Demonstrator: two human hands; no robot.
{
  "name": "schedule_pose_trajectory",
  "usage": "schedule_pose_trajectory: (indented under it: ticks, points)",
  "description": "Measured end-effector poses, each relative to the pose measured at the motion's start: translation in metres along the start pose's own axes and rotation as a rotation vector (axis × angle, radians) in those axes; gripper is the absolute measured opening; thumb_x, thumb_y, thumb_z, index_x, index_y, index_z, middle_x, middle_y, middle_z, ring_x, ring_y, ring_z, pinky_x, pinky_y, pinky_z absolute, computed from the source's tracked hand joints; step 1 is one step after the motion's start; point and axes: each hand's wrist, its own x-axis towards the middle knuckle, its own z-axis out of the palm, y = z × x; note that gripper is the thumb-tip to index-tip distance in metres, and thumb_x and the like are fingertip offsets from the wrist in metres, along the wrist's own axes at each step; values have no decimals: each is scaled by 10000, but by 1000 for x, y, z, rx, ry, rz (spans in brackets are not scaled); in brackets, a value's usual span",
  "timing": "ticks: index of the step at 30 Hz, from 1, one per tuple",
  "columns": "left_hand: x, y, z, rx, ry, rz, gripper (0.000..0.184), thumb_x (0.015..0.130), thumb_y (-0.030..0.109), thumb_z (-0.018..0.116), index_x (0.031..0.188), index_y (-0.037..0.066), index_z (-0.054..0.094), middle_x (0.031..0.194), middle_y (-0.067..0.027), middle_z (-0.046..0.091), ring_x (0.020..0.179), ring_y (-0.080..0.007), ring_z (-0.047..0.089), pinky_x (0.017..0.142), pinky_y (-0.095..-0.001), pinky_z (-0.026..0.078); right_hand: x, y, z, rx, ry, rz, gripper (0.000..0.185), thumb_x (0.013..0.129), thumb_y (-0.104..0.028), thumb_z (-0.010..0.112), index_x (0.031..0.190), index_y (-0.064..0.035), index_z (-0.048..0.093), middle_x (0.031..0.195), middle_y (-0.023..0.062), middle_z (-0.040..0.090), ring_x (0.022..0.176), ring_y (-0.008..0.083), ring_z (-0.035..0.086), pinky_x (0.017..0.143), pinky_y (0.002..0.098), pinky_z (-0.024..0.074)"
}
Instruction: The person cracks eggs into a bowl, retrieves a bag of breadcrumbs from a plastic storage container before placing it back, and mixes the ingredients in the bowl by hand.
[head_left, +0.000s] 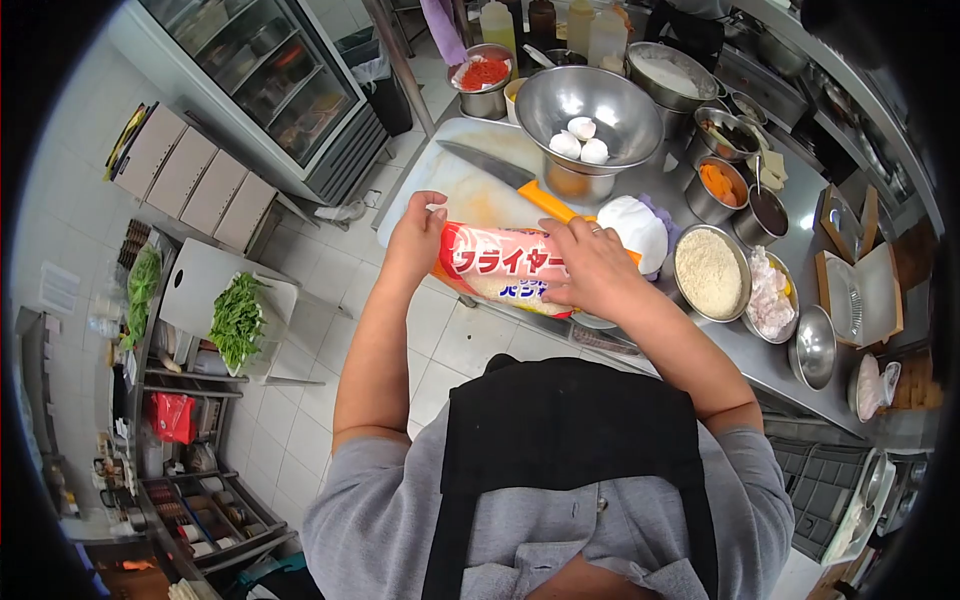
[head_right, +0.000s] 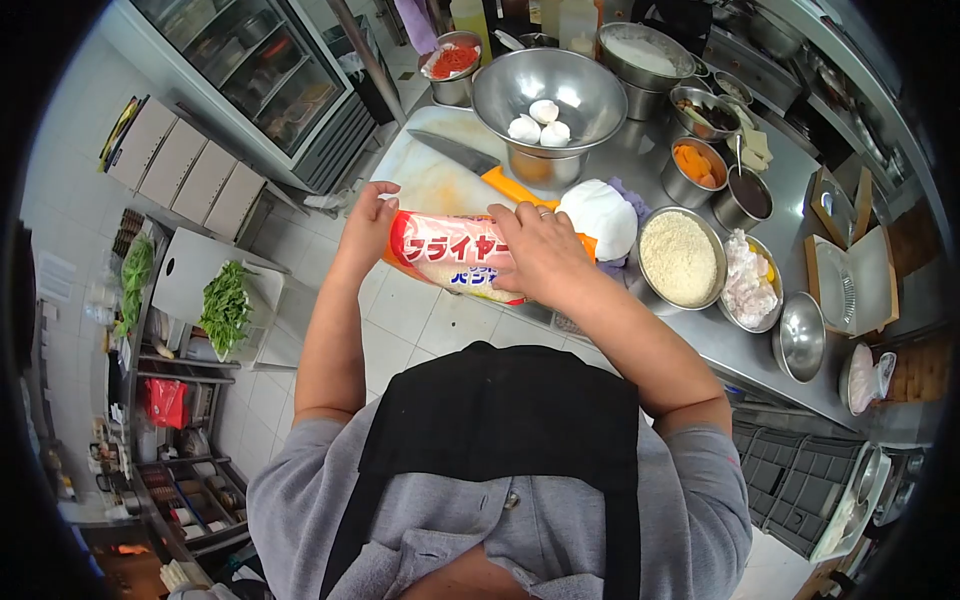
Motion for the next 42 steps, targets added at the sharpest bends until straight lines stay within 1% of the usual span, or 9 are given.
schedule_pose_trajectory:
  ticks: [5, 8, 10, 14, 16, 22, 28, 34, 42]
  points:
    - [-2, 11, -4, 159, -116, -49, 197, 922, 189, 491, 1089, 91, 533, 869, -153, 620, 834, -300, 598, 767, -379, 466, 10, 7, 6, 113, -98, -15, 617, 678, -269, 758, 1133, -47, 406, 984, 187, 595, 936, 340, 588, 797, 423, 444]
    - [-11, 37, -11, 541, -89, 180, 283, 878, 212, 543, 1142, 111, 530, 1016, -141, 598, 976, -313, 565, 845, -385, 443, 14, 5, -2, 114, -154, -24, 534, 705, -272, 733, 1069, -51, 410, 905, 197, 619, 864, 358, 606, 739, 434, 462]
    - [-16, 49, -10, 671, -138, 834, 410, 775, 266, 665, 1145, 130, 553, 1115, -113, 549, 1054, -294, 529, 886, -374, 423, 16, 6, -4, 113, -195, -30, 502, 717, -273, 720, 1052, -55, 416, 884, 202, 622, 849, 368, 603, 722, 446, 462]
    - [-26, 53, 3, 572, -500, 703, 514, 648, 282, 760, 1102, 112, 591, 1041, -79, 544, 1041, -269, 511, 879, -376, 416, 17, 12, -4, 91, -198, -106, 469, 744, -285, 694, 1036, -48, 414, 855, 189, 623, 844, 360, 605, 722, 443, 462]
    - [-29, 49, 5, 594, -461, 688, 536, 597, 301, 777, 1068, 102, 615, 983, -69, 538, 993, -261, 517, 852, -378, 425, 16, 14, -3, 88, -217, -112, 478, 750, -290, 690, 1047, -42, 409, 867, 183, 619, 865, 343, 607, 736, 428, 465]
    - [-34, 45, 5, 652, -365, 736, 413, 646, 269, 743, 1020, 119, 654, 944, -51, 545, 858, -242, 530, 795, -369, 432, 8, 17, 12, 199, -53, -86, 459, 736, -256, 703, 1059, -41, 459, 1017, 153, 522, 963, 338, 555, 779, 423, 455]
    - [-40, 25, 10, 692, -70, 839, 289, 664, 318, 723, 843, 114, 626, 757, -24, 544, 805, -222, 537, 700, -341, 432, 0, 17, 18, 14, 197, -246, 288, 742, -263, 694, 882, -43, 572, 956, 120, 505, 966, 280, 539, 763, 408, 455]
    - [-40, 13, 2, 819, 17, 724, 360, 668, 462, 678, 698, 128, 548, 684, -10, 518, 676, -199, 540, 577, -342, 434, -9, 13, 29, -58, 248, -133, 257, 764, -316, 663, 765, -68, 593, 793, 81, 557, 797, 267, 590, 719, 400, 472]
    - [-29, -2, 7, 796, 38, 747, 369, 695, 480, 657, 609, 137, 551, 596, -9, 518, 572, -187, 569, 506, -329, 458, -4, 25, 39, -51, 329, -142, 367, 824, -406, 602, 707, -60, 567, 678, 102, 591, 622, 264, 616, 544, 366, 483]
